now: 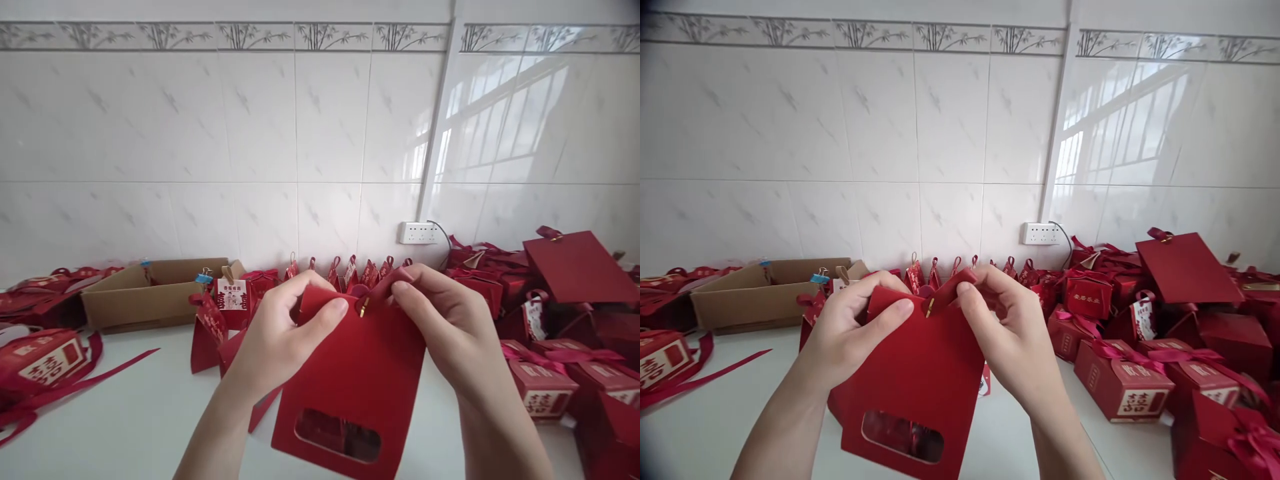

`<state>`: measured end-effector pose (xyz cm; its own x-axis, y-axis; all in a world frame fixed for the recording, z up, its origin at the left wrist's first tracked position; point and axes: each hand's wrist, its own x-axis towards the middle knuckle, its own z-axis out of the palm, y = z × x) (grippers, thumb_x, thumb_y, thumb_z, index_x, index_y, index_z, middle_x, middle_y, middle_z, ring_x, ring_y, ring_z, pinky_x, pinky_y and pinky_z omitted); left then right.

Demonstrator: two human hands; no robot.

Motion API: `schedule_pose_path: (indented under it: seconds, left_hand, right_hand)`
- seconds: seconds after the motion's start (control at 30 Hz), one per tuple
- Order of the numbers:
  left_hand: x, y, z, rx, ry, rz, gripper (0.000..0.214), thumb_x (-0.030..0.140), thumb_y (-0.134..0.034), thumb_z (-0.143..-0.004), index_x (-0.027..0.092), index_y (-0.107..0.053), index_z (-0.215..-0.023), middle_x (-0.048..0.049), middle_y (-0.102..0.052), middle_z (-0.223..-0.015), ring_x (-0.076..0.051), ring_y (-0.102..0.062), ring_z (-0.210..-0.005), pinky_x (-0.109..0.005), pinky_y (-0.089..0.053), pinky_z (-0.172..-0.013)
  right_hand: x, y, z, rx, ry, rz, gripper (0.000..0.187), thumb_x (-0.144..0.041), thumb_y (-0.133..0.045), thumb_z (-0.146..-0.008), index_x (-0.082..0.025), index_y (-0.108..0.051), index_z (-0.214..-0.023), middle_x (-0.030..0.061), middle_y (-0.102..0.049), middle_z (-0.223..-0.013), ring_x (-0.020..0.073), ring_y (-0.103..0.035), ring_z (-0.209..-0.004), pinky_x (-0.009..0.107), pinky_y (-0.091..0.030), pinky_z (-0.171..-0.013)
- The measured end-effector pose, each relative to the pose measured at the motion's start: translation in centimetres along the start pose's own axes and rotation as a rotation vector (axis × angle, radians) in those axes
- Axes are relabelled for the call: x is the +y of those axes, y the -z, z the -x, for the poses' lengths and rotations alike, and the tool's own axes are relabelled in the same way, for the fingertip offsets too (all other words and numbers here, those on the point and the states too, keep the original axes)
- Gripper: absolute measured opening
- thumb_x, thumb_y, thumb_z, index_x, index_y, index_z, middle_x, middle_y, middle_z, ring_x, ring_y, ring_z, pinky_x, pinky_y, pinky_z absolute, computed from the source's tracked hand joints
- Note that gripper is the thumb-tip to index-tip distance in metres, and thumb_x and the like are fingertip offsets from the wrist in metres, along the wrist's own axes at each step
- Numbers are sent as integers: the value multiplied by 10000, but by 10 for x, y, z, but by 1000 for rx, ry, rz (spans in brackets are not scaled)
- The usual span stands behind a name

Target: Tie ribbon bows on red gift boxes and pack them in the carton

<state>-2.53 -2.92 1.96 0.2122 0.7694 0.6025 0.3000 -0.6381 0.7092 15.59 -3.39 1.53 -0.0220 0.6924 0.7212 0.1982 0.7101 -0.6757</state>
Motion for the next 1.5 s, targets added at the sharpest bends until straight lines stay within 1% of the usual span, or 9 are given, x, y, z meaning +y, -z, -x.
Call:
schedule_pose_path:
  seconds: [0.17, 0.33, 0.5, 0.57, 0.67, 0.77, 0.9, 1.03, 1.5]
  left_hand:
    - [-1, -9, 2, -53, -55, -99, 162, 252, -551, -815, 273, -645, -947, 4, -669, -889, -146, -635, -833, -207, -506, -649]
    - [0, -18, 2, -142, -5, -32, 306, 409, -462, -874, 209, -593, -683, 32, -510, -575, -84, -450, -500, -193, -351, -429]
    - [-3, -28, 4, -5, -61, -180, 414, 406, -452, -880, 177, -415, -536, 43, -271, -500, -73, -255, -449, -221, -207, -388]
    - [-3, -28, 5, 67, -104, -264, 407, 393, -447, -883, 179, -415, -539, 44, -269, -492, -72, -242, -441, -228, -196, -389]
    - [-1, -24, 6, 202, -132, -352, 395, 405, -453, -881, 182, -450, -556, 45, -303, -484, -69, -263, -431, -220, -211, -383]
    - [2, -21, 7, 272, -167, -392, 383, 397, -465, -880, 186, -487, -562, 42, -347, -478, -70, -304, -433, -209, -238, -384]
    - [6, -21, 10, 297, -254, -444, 369, 346, -467, -886, 190, -508, -554, 46, -374, -445, -70, -323, -415, -211, -258, -389]
    - [10, -21, 13, 329, -290, -475, 362, 337, -476, -887, 194, -523, -557, 50, -414, -441, -65, -343, -396, -210, -274, -388]
    - [10, -19, 15, 344, -364, -511, 414, 319, -474, -887, 182, -412, -501, 51, -276, -435, -62, -254, -389, -208, -263, -385]
  right_hand:
    - [-5, 3, 1, -20, 46, 139, 227, -264, -523, -872, -165, -605, -686, -18, -606, -620, 88, -569, -569, 161, -444, -513]
    - [-9, 7, 3, -135, 87, 208, 248, -272, -532, -875, -166, -641, -678, -13, -613, -637, 92, -566, -590, 177, -435, -528]
    - [-3, 4, 5, -51, 118, 291, 178, -276, -558, -861, -180, -670, -762, -8, -622, -646, 104, -579, -605, 193, -457, -533]
    - [-2, 2, 7, -27, 138, 276, 136, -270, -572, -851, -192, -659, -921, -6, -642, -706, 113, -604, -644, 205, -491, -571]
    - [-4, 2, 12, -99, 187, 272, 292, -239, -593, -829, -219, -564, -1119, 12, -654, -867, 131, -628, -764, 221, -521, -630]
    - [-10, 3, 17, -179, 275, 364, 203, -202, -596, -822, -222, -591, -1024, 26, -633, -956, 134, -620, -829, 212, -522, -649]
    - [-13, 1, 22, -120, 364, 432, 139, -188, -577, -838, -220, -606, -970, 31, -625, -947, 133, -619, -811, 209, -526, -641]
    - [-12, -2, 25, -55, 366, 454, 160, -212, -581, -843, -234, -619, -997, 27, -637, -916, 128, -624, -745, 201, -519, -584]
    - [-17, -11, 30, 75, 336, 450, 79, -184, -602, -820, -231, -636, -874, -10, -665, -792, 115, -611, -632, 195, -507, -528]
